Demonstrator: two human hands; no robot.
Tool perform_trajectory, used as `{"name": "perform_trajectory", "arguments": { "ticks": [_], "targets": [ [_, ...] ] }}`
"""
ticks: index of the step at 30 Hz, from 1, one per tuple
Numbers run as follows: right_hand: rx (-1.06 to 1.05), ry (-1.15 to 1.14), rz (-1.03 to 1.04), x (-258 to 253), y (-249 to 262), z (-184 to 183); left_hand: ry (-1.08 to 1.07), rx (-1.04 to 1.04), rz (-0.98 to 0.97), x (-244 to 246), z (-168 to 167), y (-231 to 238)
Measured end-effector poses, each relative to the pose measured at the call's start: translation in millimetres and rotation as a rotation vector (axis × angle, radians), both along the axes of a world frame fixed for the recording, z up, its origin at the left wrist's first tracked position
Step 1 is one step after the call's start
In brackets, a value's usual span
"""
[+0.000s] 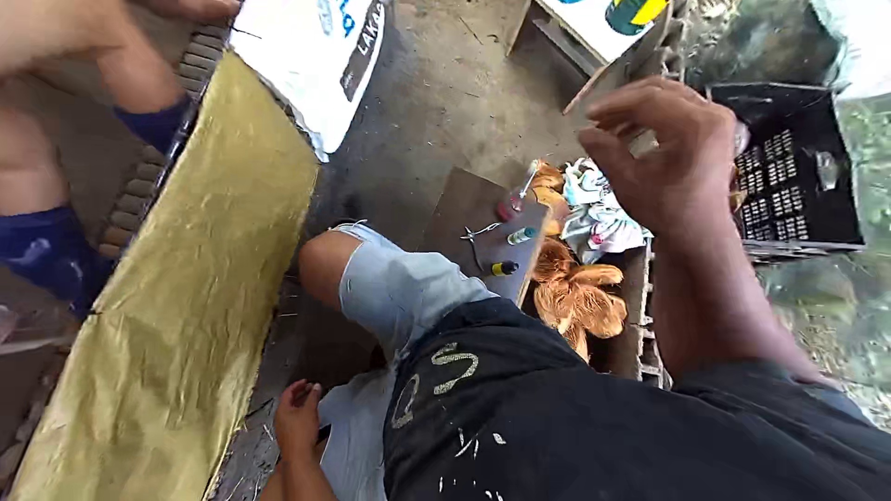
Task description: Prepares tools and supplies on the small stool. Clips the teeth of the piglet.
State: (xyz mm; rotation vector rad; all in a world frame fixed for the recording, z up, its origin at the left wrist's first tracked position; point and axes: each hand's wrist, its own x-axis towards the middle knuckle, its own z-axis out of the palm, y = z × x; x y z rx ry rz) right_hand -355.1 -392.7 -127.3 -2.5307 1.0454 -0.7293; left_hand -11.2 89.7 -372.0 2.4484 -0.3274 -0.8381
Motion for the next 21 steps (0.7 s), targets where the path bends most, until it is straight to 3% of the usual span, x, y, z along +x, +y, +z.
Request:
{"name": "perform_trajectory", "arguments": {
  "ticks": [3,7,12,15,21],
  "targets": [
    [0.095,0.009,-0.070,-27,22,-16,-0.065,0.005,-0.004,4,-4,-1],
    [0.246,0.058,0.005,-14,39,-49,-0.157,-0.018,0.016,-1,10,-17],
    [0.308,-0.039,0.413,71,52,-74,-0.146,-0.037,0.025,-2,10,-20],
    [0.356,0.026,0.635,132,66,-86,-0.113,-0.023,0.025,-2,2,-18],
    [0.427,0.097,0.932,216,95,-105,-0.093,-0.029,0.131,-6,5,-6]
  ]
}}
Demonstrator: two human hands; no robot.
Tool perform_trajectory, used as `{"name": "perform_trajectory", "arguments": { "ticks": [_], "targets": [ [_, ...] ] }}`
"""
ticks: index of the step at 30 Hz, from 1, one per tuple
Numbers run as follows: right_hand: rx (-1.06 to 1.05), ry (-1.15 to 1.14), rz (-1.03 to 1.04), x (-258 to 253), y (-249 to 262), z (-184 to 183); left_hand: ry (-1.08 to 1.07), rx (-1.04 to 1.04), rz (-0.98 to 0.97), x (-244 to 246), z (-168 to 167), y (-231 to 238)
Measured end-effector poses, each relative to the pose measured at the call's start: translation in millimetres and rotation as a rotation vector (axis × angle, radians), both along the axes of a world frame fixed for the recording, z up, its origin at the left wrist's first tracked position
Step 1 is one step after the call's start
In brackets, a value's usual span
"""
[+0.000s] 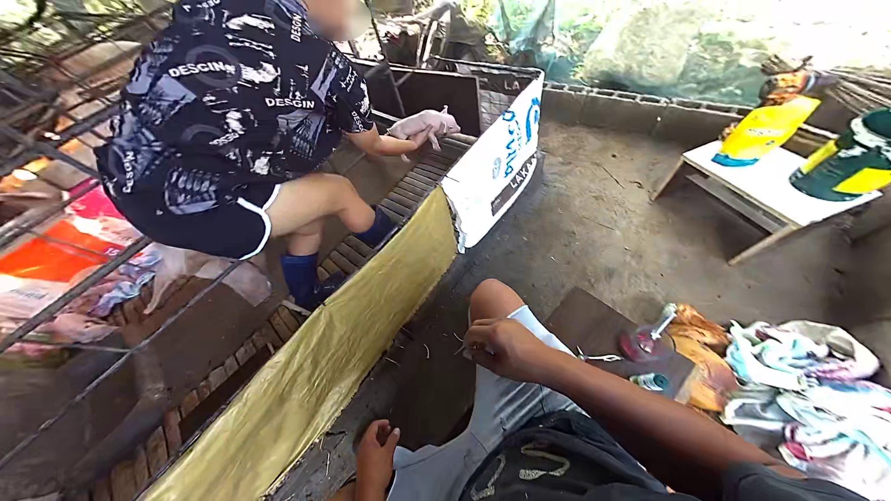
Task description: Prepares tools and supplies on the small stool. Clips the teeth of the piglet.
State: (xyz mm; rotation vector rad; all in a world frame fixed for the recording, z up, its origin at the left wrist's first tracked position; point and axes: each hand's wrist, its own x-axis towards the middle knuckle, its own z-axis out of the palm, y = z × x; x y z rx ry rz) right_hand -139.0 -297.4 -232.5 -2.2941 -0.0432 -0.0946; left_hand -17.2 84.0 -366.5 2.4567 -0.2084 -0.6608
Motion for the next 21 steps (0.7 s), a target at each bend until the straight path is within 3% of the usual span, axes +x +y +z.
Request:
{"name": "perform_trajectory", "arguments": {
  "ticks": [4,9,21],
  "targets": [
    [0.126,-0.039,0.028,37,7,4,-0.055,-0.052,0.094,-1,1,16],
    [0.225,-0.028,0.017,75,3,20,-0.182,-0.070,0.041,7,15,13],
    [0.424,-0.015,-0.023,145,8,18,-0.563,-0.167,-0.303,70,183,-103]
  ]
}}
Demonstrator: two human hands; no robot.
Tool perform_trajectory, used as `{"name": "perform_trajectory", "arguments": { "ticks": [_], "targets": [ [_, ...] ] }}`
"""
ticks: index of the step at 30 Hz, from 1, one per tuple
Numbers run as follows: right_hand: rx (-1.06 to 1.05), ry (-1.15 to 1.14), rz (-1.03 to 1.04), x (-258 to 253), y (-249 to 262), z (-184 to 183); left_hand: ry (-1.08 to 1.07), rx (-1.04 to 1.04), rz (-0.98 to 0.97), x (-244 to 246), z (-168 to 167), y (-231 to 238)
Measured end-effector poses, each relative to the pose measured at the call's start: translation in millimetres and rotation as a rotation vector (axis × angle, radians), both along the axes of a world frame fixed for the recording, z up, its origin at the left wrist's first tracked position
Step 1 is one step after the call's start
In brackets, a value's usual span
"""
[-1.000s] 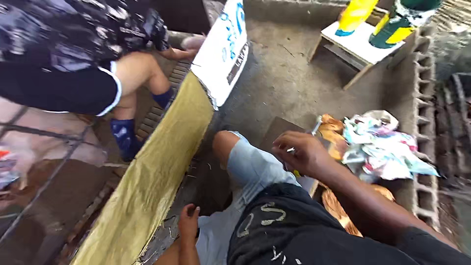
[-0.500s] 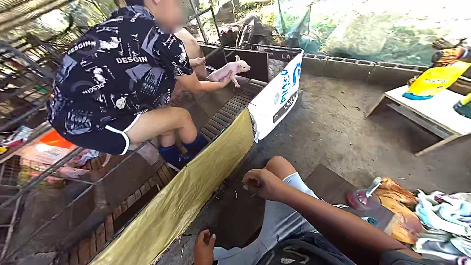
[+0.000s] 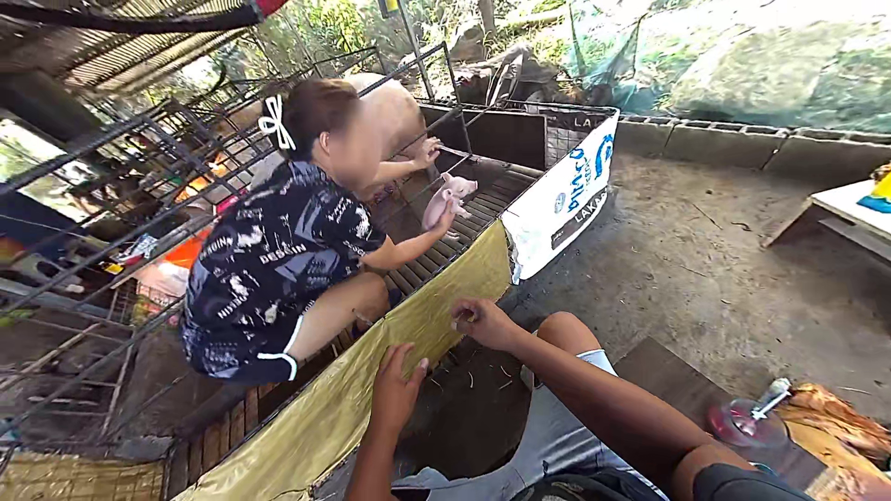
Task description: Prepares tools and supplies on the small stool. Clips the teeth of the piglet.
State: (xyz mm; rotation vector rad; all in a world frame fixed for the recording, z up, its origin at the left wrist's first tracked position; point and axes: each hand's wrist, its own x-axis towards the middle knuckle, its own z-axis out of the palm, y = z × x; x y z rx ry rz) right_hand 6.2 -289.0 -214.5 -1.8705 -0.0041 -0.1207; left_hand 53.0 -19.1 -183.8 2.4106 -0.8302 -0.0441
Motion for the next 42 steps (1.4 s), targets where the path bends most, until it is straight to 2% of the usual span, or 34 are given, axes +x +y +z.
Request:
{"name": "perform_trajectory", "arguments": {
  "ticks": [3,7,11,12,14,18,21,23,26,28,31,34,36,39,42],
  "targets": [
    [0.026,0.043,0.056,-9,1,-16,-0.049,-0.003,-0.034,9,10,-15],
    [0.121,0.172,0.091,-24,-2,-59,0.004,0.021,-0.024,8,-1,-20],
    [0.344,0.388,0.023,-41,-5,-124,0.286,0.169,-0.013,-2,-50,-5],
    [0.352,0.461,-0.016,-45,-6,-140,0.369,0.221,-0.020,-5,-68,4],
    [0.235,0.558,-0.043,-45,-7,-162,0.486,0.295,-0.021,-15,-100,26],
    [0.175,0.521,0.047,-46,-11,-169,0.558,0.277,0.033,-35,-126,70],
    [0.182,0.558,0.025,-52,-12,-160,0.524,0.198,0.106,-37,-117,96],
    [0.215,0.538,0.020,-51,-9,-155,0.424,0.143,0.165,-30,-95,107],
    [0.245,0.474,0.006,-46,2,-147,0.203,0.027,0.218,-12,-37,110],
    [0.200,0.386,0.027,-39,14,-127,0.015,-0.062,0.198,2,17,103],
    [0.095,0.146,0.087,-10,38,-62,-0.259,-0.156,0.125,22,113,71],
    [-0.057,-0.099,0.061,22,76,18,-0.433,-0.053,0.059,46,181,25],
    [-0.163,-0.231,-0.018,43,102,58,-0.584,0.056,-0.066,58,216,-7],
    [-0.185,-0.253,-0.128,61,129,100,-0.679,0.290,-0.289,64,262,-41],
    [-0.178,-0.167,-0.229,70,139,117,-0.587,0.466,-0.436,68,294,-47]
  ]
}}
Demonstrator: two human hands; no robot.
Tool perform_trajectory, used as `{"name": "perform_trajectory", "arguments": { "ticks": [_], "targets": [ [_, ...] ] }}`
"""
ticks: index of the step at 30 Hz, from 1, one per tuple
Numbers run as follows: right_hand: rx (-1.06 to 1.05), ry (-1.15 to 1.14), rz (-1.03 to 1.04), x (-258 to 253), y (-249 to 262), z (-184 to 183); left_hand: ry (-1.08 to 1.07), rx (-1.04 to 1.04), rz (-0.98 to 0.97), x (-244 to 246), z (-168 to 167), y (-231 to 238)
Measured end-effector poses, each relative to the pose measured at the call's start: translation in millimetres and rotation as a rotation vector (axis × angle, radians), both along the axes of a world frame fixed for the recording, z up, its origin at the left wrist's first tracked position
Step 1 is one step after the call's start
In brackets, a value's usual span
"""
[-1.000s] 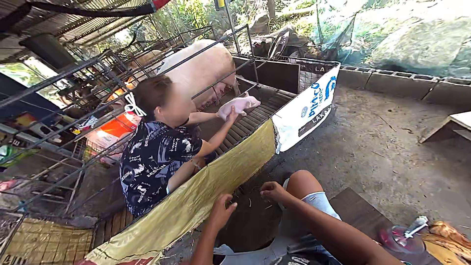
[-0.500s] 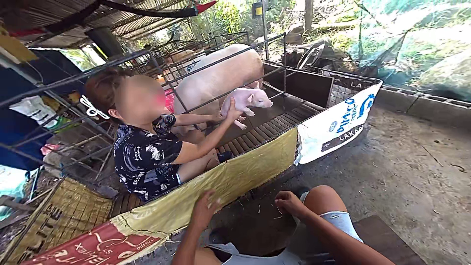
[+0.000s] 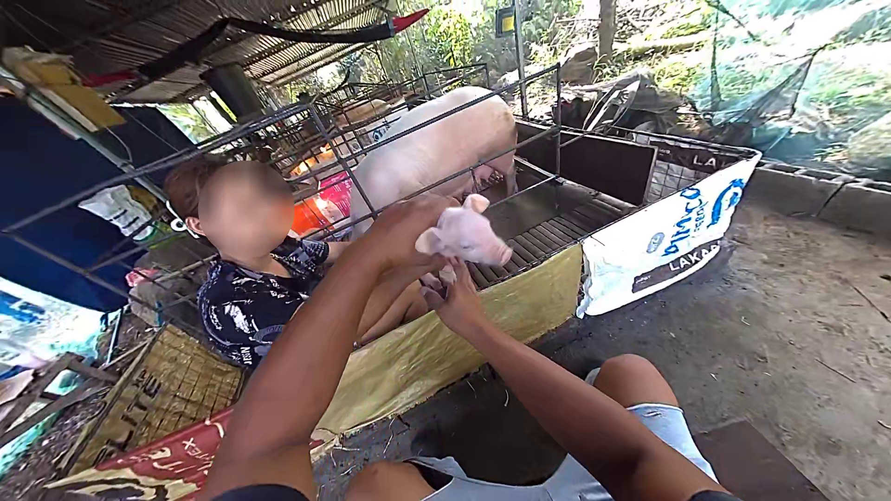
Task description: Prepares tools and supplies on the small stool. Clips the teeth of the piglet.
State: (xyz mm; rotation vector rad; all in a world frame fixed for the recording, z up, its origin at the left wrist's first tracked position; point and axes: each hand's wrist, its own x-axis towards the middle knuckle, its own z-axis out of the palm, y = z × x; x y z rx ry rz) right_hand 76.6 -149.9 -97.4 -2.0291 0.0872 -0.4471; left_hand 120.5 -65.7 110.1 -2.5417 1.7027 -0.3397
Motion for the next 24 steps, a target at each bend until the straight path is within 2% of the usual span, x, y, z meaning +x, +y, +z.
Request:
{"name": "perform_trajectory", "arguments": {
  "ticks": [2,4,6,8,12,15,18,21,24],
  "targets": [
    [-0.043,0.018,-0.075,4,1,-5,0.103,0.014,0.027,-4,13,-1],
    [-0.080,-0.046,-0.120,1,1,-10,0.280,-0.115,-0.018,-7,15,-1],
    [-0.034,-0.218,-0.071,-7,4,-15,0.459,-0.294,-0.098,-12,7,0],
    [0.048,-0.412,-0.038,-8,8,-26,0.523,-0.388,-0.149,-28,-3,-2],
    [0.148,-0.461,0.050,-18,2,-28,0.652,-0.441,-0.284,-19,-19,-10],
    [0.126,-0.500,0.086,-31,-14,-10,0.700,-0.594,-0.186,-44,-21,-14],
    [0.139,-0.492,0.186,-42,-42,22,0.701,-0.761,-0.176,-19,-17,-19],
    [0.194,-0.462,0.331,-37,-73,57,0.790,-0.979,0.074,-37,-9,-29],
    [0.254,-0.357,0.411,-27,-91,78,0.865,-1.193,-0.010,-25,-19,-36]
  ]
}}
